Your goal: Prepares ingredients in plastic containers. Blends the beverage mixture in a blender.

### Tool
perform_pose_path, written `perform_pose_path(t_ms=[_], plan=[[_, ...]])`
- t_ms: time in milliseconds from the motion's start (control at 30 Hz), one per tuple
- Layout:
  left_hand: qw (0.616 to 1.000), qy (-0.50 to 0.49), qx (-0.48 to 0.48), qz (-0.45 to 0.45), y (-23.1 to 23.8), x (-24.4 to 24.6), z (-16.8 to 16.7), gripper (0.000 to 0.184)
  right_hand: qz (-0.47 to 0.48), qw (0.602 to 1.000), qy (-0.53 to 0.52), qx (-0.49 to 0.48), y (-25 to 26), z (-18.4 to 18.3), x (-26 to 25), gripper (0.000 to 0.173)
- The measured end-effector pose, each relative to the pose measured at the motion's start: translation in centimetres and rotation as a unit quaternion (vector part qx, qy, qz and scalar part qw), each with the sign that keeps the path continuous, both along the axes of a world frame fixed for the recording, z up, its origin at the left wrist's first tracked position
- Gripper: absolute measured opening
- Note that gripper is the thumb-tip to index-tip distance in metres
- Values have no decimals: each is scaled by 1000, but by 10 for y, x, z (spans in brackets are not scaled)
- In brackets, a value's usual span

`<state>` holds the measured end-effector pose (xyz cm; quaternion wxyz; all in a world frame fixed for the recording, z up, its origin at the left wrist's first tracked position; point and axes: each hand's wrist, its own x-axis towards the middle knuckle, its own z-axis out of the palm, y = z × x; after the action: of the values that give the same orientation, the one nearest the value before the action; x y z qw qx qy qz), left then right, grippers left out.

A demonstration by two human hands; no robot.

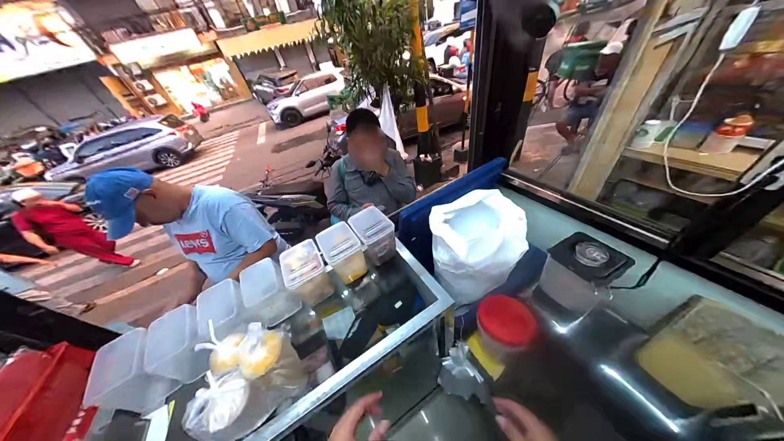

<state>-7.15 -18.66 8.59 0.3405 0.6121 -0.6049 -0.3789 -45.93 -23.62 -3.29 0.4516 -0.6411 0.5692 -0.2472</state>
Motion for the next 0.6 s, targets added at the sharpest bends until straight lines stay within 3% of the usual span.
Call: perform_pose_path(t_ms=[67,133,167,233,267,333,400,467,500,567,600], plan=[[970,-156,-175,-67,-38,-35,41,91,57,988,-49,-135,-30,57,12,66],[905,-252,-326,-104,-67,-62,79,117,107,956,-162,-222,-58,110,22,106],[878,-273,-378,-109,-77,-71,101,118,125,933,-273,-198,-70,129,26,117],[843,-287,-438,-127,-89,-76,144,108,138,841,-523,-36,-87,156,35,106],[829,-295,-452,-146,-93,-75,161,101,137,795,-589,46,-91,168,36,100],[802,-319,-465,-195,-101,-70,183,89,140,726,-654,162,-97,180,37,100],[786,-340,-465,-224,-109,-62,194,84,113,686,-681,231,-101,179,40,104],[780,-348,-471,-221,-118,-49,201,74,79,699,-670,239,-107,164,46,101],[780,-349,-477,-206,-122,-39,204,67,72,728,-644,222,-112,154,48,95],[772,-339,-514,-155,-128,-13,211,47,52,836,-527,143,-124,138,49,68],[762,-328,-544,-126,-130,2,214,40,-2,886,-454,92,-129,134,55,53]])
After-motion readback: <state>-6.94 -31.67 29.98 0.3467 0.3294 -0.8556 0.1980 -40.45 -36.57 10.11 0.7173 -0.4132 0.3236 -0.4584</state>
